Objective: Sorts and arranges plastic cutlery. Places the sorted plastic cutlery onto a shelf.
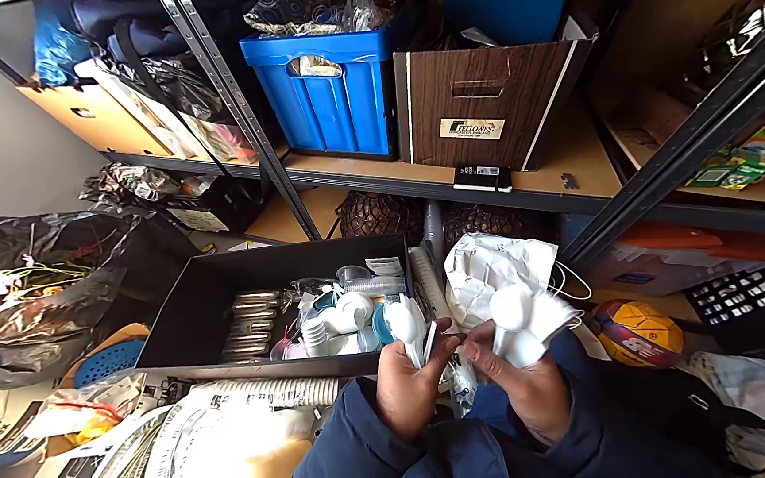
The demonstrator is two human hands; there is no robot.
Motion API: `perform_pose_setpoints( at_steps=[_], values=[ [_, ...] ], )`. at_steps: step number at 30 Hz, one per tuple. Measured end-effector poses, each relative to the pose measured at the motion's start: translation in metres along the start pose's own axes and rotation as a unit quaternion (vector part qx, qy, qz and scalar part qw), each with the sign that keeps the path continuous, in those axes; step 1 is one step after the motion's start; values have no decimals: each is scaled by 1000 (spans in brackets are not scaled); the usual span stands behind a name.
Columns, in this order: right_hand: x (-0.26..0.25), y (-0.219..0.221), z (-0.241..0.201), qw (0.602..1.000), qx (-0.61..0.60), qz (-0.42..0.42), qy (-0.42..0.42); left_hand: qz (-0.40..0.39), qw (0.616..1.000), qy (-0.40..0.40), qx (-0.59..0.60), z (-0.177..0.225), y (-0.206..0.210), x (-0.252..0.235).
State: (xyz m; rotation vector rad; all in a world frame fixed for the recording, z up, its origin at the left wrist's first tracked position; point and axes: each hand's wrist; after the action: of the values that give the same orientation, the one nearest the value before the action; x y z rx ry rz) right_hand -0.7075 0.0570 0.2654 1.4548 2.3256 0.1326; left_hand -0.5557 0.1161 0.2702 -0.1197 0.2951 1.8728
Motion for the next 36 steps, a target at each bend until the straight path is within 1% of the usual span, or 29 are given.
perform_pose_setpoints(
  at_steps=[2, 5, 6, 7, 8, 10, 12, 13, 14, 16, 18, 20, 21, 22, 24, 27, 29, 30, 31, 33, 34, 36],
  values=[
    [-4, 2, -6, 999, 22, -5, -37, -7, 997, 12, -72, -6, -3, 2],
    [-6, 11, -15, 994, 83, -22, -73, -11, 981, 15, -194, -10, -2, 8],
    [-6, 14, -15, 991, 105, -16, -84, -15, 978, 15, -209, -11, -2, 8],
    [-7, 14, -15, 989, 120, -7, -86, -18, 979, 15, -200, -10, -1, 8],
    [-8, 14, -15, 990, 116, 1, -75, -26, 985, 12, -173, -9, -1, 7],
    [-9, 13, -17, 997, 69, 18, -31, -57, 995, 0, -81, -7, -5, 6],
    [-11, 10, -19, 997, 59, 42, -4, -92, 994, -24, 53, -6, -8, 8],
    [-12, 8, -20, 996, 61, 58, 2, -95, 989, -42, 108, -6, -8, 9],
    [-14, 4, -21, 996, 58, 71, 8, -80, 984, -62, 146, -6, -8, 9],
    [-17, -5, -26, 995, 41, 92, 18, -11, 975, -101, 196, -8, -7, 7],
    [-18, -12, -33, 994, 15, 107, 7, 42, 957, -150, 247, -9, -10, 4],
    [-20, -16, -42, 992, -22, 120, -12, 61, 942, -188, 272, -9, -12, 1],
    [-20, -15, -45, 990, -48, 131, -18, 64, 942, -187, 270, -10, -12, 2],
    [-20, -14, -46, 987, -81, 138, -16, 59, 948, -170, 263, -11, -11, 3],
    [-20, -10, -43, 973, -174, 152, 16, 28, 958, -101, 268, -18, -8, 6],
    [-17, 0, -31, 931, -307, 162, 109, -31, 964, 20, 264, -26, -2, 5],
    [-13, 7, -23, 907, -350, 151, 178, -39, 967, 86, 235, -23, 3, 5],
    [-11, 10, -18, 900, -357, 141, 206, -31, 969, 105, 221, -20, 6, 5],
    [-7, 13, -14, 894, -362, 122, 232, -10, 971, 114, 210, -18, 8, 5],
    [1, 15, -6, 880, -376, 68, 282, 45, 971, 107, 210, -14, 9, 3],
    [5, 15, -3, 872, -379, 43, 306, 46, 970, 99, 219, -13, 6, 1],
    [12, 13, 3, 860, -380, -1, 340, 16, 971, 102, 217, -12, -1, 2]
  ],
)
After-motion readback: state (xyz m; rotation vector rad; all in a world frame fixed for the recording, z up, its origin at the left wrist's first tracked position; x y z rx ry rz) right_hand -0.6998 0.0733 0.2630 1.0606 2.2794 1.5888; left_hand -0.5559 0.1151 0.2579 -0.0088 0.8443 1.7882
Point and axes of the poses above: each hand's wrist, its own x-axis away from the middle knuckle, its own y-axis out of the palm, z = x × y, and after that the axes turned 3 degrees about y, right-handed
